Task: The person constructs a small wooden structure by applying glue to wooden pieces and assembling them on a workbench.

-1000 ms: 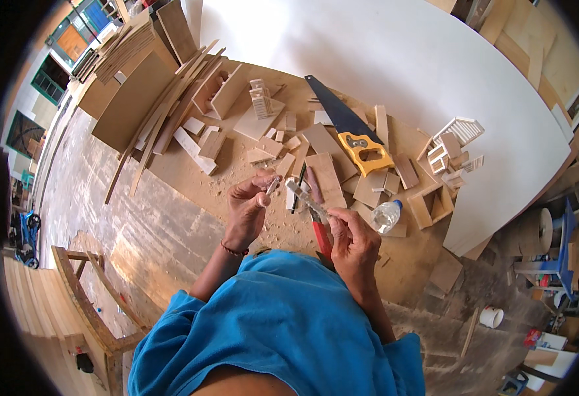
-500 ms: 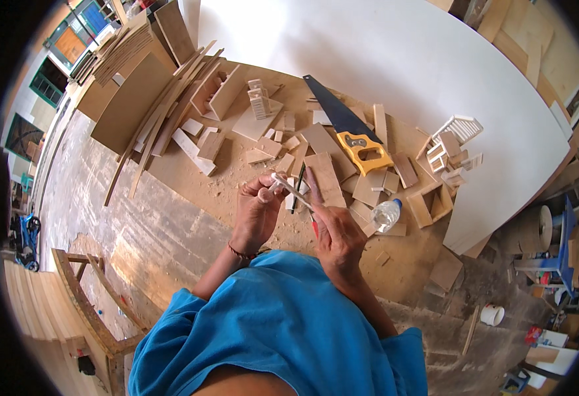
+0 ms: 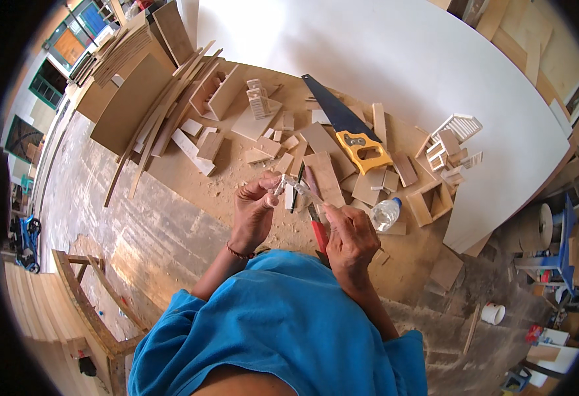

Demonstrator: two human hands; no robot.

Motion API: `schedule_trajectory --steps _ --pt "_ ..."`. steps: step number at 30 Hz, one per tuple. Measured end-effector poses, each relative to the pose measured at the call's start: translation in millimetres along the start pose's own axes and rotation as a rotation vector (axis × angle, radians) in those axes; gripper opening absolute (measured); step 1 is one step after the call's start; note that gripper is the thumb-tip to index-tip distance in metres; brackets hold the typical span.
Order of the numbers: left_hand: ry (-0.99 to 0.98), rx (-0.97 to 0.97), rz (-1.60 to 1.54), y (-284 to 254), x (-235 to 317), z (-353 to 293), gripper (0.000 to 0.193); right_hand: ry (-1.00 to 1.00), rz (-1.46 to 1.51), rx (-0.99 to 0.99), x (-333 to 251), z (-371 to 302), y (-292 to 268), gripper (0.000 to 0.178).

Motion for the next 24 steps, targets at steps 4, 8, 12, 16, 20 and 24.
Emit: schedule_trajectory --steps 4,8,12,16,20,24 --pt "0.036 -0.014 0.078 3 4 0 0.032 -0.04 -0.018 -0.039 -6 0 1 0.028" --pt "0.037 0.01 0.05 3 5 1 0.033 -0.069 0.073 -0.096 -13 2 -2 0.027" --pt "0.071 -0.015 0.047 4 7 1 0.033 -0.017 0.17 -0.043 -6 1 -3 0.025" --pt "0.064 -0.02 0.061 6 9 1 0.032 0.006 0.098 -0.027 -4 2 -1 0.026" --pt "0.055 -0.035 -0.027 7 0 6 0.031 -0.025 0.108 -0.049 -2 -2 -4 0.027" --pt "-0.094 0.001 -0.075 3 -31 13 0.032 0.054 0.057 -0.058 10 -9 -14 0.027"
Point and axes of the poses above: each hand's wrist, its own z-axis towards the middle knuckle, its own y-axis out of the palm, x = y × z, the point moved 9 cm from there along z, towards the middle knuckle, and after that the axes turned 4 degrees about x, right-handed, at the moved point
